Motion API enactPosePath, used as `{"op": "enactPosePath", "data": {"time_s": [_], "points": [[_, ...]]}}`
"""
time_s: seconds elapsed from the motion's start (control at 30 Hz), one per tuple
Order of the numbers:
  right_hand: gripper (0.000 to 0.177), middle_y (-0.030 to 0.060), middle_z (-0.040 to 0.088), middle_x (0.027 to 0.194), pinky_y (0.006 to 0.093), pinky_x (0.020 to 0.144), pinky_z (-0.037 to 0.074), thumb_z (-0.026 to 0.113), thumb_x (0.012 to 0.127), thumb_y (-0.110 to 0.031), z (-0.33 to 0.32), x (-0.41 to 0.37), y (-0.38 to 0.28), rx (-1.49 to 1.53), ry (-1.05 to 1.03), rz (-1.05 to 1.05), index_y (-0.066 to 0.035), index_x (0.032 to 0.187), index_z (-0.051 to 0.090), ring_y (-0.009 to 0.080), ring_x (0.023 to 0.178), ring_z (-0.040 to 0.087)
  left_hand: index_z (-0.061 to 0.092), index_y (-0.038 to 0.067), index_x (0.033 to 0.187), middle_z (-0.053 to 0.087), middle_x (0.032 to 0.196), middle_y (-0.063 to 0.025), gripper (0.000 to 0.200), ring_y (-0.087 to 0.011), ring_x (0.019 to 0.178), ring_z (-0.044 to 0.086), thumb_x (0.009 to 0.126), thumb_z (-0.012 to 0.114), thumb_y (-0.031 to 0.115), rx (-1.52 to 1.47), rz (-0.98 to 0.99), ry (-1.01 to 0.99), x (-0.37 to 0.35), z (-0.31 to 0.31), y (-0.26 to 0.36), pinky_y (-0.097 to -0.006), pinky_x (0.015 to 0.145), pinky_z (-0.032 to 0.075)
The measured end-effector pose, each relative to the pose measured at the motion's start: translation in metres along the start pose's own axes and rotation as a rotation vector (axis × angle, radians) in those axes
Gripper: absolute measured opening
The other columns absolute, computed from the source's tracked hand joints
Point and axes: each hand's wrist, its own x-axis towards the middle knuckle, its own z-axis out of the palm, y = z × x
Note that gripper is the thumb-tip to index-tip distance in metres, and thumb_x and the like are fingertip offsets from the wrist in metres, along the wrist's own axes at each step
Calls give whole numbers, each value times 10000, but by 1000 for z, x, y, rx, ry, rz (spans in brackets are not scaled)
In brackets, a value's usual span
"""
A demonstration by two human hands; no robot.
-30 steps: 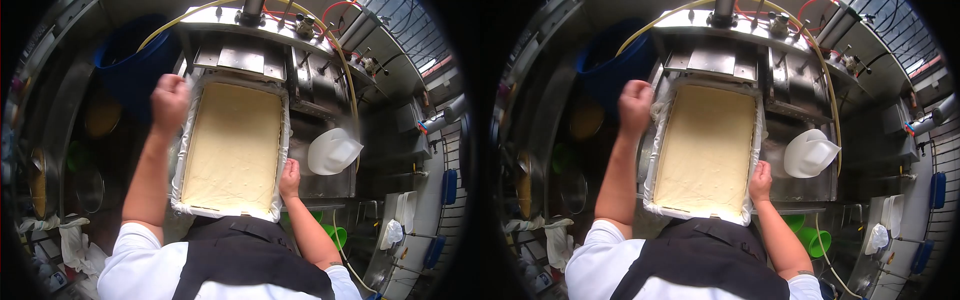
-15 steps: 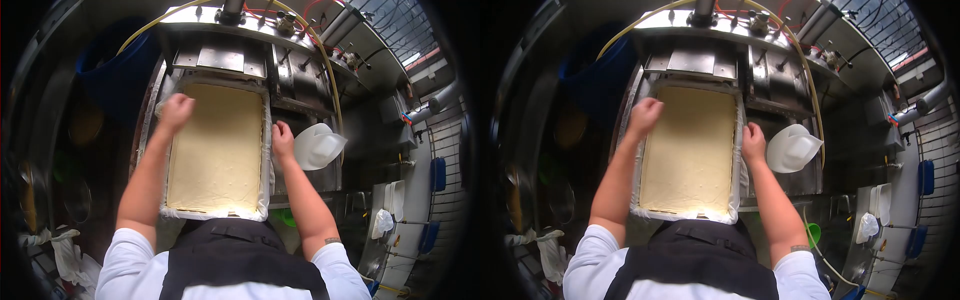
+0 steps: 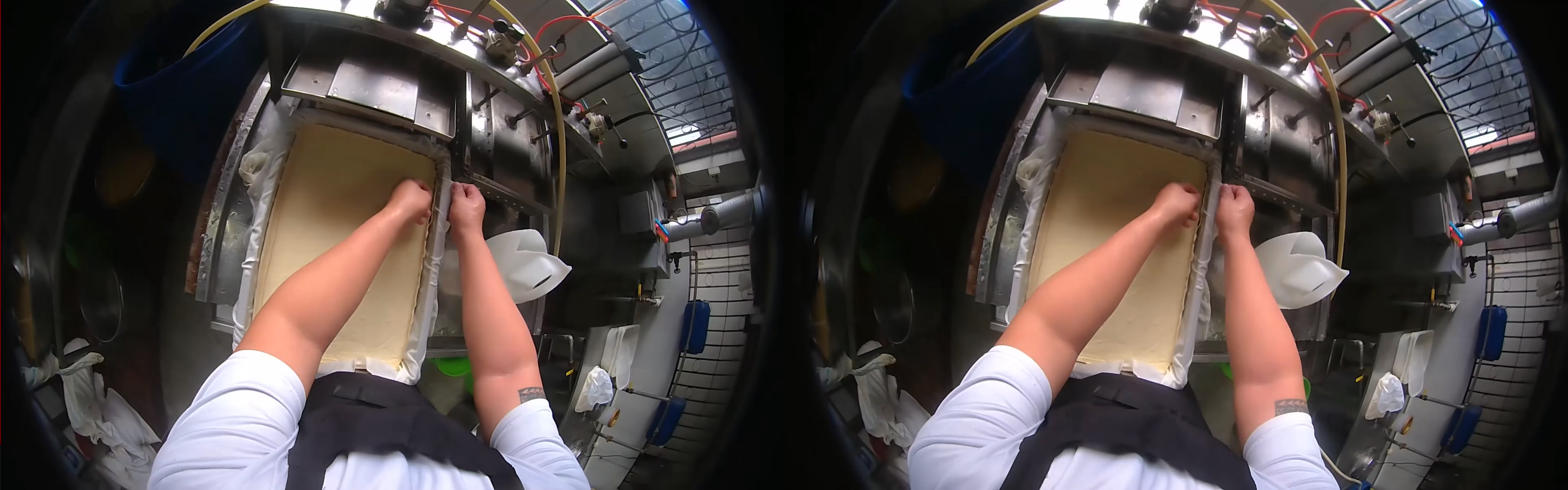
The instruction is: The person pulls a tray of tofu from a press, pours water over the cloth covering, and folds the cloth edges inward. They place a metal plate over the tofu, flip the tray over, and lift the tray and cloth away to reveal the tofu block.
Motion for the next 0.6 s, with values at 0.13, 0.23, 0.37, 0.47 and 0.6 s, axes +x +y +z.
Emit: {"op": "enactPosePath", "data": {"time_s": [0.13, 0.23, 0.37, 0.47, 0.6], "points": [[194, 29, 655, 830, 294, 697, 486, 620, 1011, -181, 5, -1, 6, 310, -14, 25, 2, 962, 662, 106, 750, 551, 670, -15, 1092, 689, 741, -118, 236, -215, 538, 659, 977, 624, 185, -49, -1, -66, 18, 4, -9, -370, 436, 517], [182, 16, 643, 841, 283, 695, 480, 608, 1024, -176, 7, -2, 9, 393, -38, 9, -10, 958, 644, 101, 746, 541, 664, 7, 1057, 651, 757, -68, 232, -160, 547, 614, 975, 622, 220, 1, -55, -65, 14, 3, -5, -326, 443, 487], [178, 11, 631, 831, 286, 694, 480, 604, 1032, -180, 9, -1, 8, 453, -65, 13, -18, 960, 630, 98, 736, 534, 669, 7, 1044, 655, 750, -83, 245, -174, 539, 608, 968, 630, 237, 106, -60, -51, 23, 4, -3, -346, 438, 476], [169, 8, 635, 853, 276, 709, 484, 600, 1042, -190, 10, -3, 6, 451, -67, 30, -33, 989, 631, 100, 745, 544, 686, 5, 985, 653, 740, -100, 242, -187, 529, 602, 930, 646, 237, 269, 1, -71, 33, 3, -6, -368, 438, 465], [173, 9, 638, 860, 286, 719, 488, 602, 1041, -191, 11, -1, 8, 462, -68, 60, -29, 989, 632, 103, 759, 548, 704, -25, 936, 662, 719, -135, 270, -242, 571, 640, 854, 656, 228, 354, 46, -10, 38, 5, -9, -413, 499, 501]]}}
